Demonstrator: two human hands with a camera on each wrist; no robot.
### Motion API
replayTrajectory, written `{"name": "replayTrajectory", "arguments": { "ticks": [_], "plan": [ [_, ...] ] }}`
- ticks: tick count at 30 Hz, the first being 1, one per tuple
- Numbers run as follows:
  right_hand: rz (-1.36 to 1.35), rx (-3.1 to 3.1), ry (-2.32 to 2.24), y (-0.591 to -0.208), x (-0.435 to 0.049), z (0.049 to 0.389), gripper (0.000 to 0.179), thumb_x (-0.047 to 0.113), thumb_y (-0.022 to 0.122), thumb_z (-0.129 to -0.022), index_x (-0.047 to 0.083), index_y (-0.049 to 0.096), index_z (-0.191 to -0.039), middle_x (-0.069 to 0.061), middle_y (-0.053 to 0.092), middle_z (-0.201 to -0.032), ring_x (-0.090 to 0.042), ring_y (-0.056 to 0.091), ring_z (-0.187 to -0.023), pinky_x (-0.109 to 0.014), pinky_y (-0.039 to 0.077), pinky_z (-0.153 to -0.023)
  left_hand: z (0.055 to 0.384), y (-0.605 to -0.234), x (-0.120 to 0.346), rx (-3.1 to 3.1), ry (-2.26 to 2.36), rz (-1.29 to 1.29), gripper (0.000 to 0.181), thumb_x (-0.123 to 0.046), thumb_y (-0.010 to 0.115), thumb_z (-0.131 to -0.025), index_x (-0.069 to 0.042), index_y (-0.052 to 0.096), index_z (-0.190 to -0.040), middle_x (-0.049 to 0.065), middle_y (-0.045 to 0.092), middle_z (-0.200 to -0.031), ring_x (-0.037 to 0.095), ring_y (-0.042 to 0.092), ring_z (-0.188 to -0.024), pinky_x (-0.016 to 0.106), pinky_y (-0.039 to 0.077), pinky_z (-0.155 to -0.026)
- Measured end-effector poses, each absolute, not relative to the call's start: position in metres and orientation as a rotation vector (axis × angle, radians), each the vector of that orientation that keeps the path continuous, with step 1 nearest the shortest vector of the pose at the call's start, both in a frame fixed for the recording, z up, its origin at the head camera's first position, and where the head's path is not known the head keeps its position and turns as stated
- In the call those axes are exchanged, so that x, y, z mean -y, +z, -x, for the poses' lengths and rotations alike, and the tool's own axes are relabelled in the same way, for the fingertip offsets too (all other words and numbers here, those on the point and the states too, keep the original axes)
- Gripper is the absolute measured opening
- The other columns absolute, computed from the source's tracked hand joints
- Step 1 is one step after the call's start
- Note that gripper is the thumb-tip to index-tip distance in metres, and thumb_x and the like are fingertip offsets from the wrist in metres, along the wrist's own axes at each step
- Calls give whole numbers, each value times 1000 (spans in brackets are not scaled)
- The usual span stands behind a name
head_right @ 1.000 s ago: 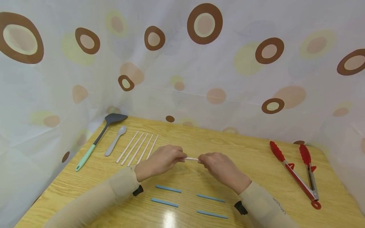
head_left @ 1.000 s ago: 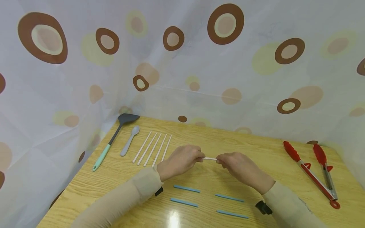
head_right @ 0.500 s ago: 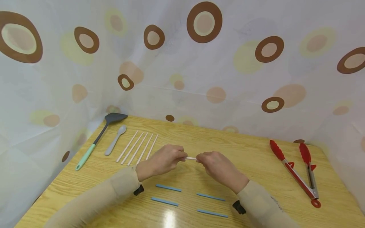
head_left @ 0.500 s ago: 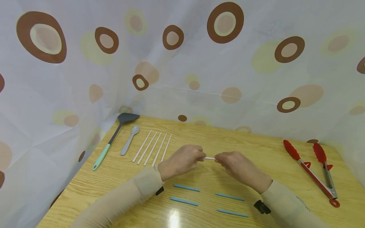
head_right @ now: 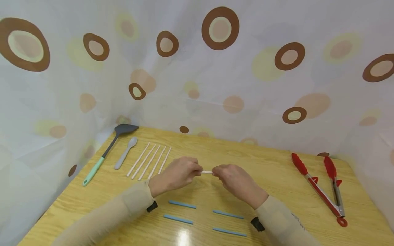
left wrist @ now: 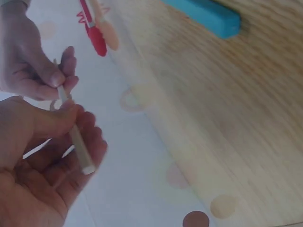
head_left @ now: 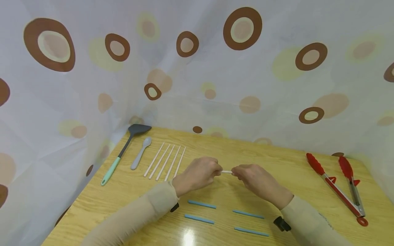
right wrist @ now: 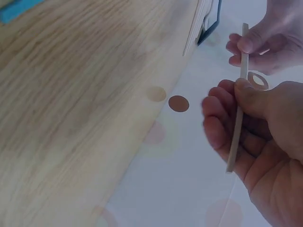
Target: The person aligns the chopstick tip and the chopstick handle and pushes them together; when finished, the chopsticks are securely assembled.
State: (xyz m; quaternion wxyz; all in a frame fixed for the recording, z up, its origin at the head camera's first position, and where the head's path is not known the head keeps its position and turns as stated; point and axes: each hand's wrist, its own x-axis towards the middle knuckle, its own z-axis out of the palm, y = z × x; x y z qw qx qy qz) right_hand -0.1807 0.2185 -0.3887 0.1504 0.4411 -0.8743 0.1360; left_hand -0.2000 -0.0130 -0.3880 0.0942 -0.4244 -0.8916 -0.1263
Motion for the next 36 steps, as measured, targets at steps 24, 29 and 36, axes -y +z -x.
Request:
{"name": "replayTrajectory", "arguments": {
  "ticks": [24, 29, 36],
  "plan": [
    [-1185, 2425, 317, -388, -229, 182, 34, 7, 83, -79, 9, 69, -110, 1, 68, -89, -9, 62, -67, -28, 53, -59, 215, -395, 58, 3005, -842, 858, 8, -12, 77, -88, -6, 72, -86, -2, 63, -74, 7, 56, -58, 24, 49, -57],
    [-1224, 2476, 373, -394, -230, 176, 27, 5, 81, -81, 10, 70, -104, 5, 68, -82, -2, 59, -63, -24, 51, -56, 220, -399, 69, 3054, -978, 791, 16, -7, 77, -87, -5, 67, -76, -2, 59, -57, 10, 56, -46, 26, 51, -53],
    [-1267, 2619, 480, -392, -227, 165, 14, 7, 76, -87, 10, 71, -99, 6, 68, -84, 1, 58, -66, -20, 50, -56, 224, -407, 77, 3105, -1001, 724, 32, -4, 78, -85, -5, 60, -59, 1, 56, -46, 18, 61, -42, 22, 50, -45]
  ]
}}
